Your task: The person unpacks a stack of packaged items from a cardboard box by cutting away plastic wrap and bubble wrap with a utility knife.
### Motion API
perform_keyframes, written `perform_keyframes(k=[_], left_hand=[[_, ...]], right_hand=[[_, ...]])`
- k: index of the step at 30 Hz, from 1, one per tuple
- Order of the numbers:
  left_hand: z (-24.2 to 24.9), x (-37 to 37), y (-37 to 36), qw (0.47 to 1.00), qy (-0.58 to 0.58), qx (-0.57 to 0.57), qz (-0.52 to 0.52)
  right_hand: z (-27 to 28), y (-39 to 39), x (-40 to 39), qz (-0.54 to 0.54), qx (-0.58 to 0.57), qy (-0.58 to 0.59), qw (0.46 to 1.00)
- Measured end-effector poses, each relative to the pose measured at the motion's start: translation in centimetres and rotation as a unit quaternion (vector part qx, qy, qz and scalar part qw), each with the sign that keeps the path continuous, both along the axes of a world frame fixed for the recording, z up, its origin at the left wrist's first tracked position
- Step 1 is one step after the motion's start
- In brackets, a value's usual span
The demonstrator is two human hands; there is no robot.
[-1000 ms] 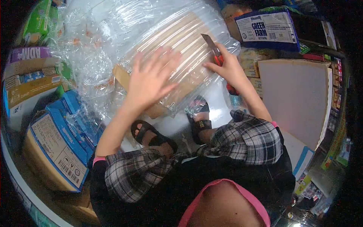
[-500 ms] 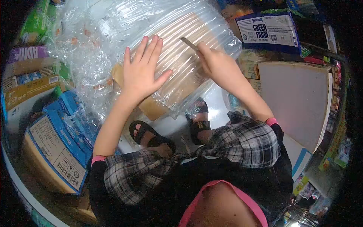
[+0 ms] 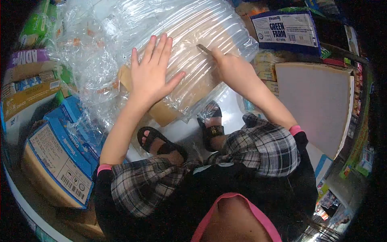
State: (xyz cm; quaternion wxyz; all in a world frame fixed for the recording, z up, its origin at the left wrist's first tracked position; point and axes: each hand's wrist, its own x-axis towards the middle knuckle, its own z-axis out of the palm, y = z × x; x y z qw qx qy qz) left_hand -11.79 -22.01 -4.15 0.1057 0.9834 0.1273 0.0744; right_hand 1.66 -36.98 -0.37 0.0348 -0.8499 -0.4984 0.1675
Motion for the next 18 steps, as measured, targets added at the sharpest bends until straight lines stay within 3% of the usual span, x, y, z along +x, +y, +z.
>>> perform_keyframes(k=[18], left_hand=[[-0.2, 0.0, -0.4, 1.0, -0.01, 0.009, 0.016]], right_hand=[[1.2, -6.2, -1.3, 0.001, -0.081, -0.038, 0.996]])
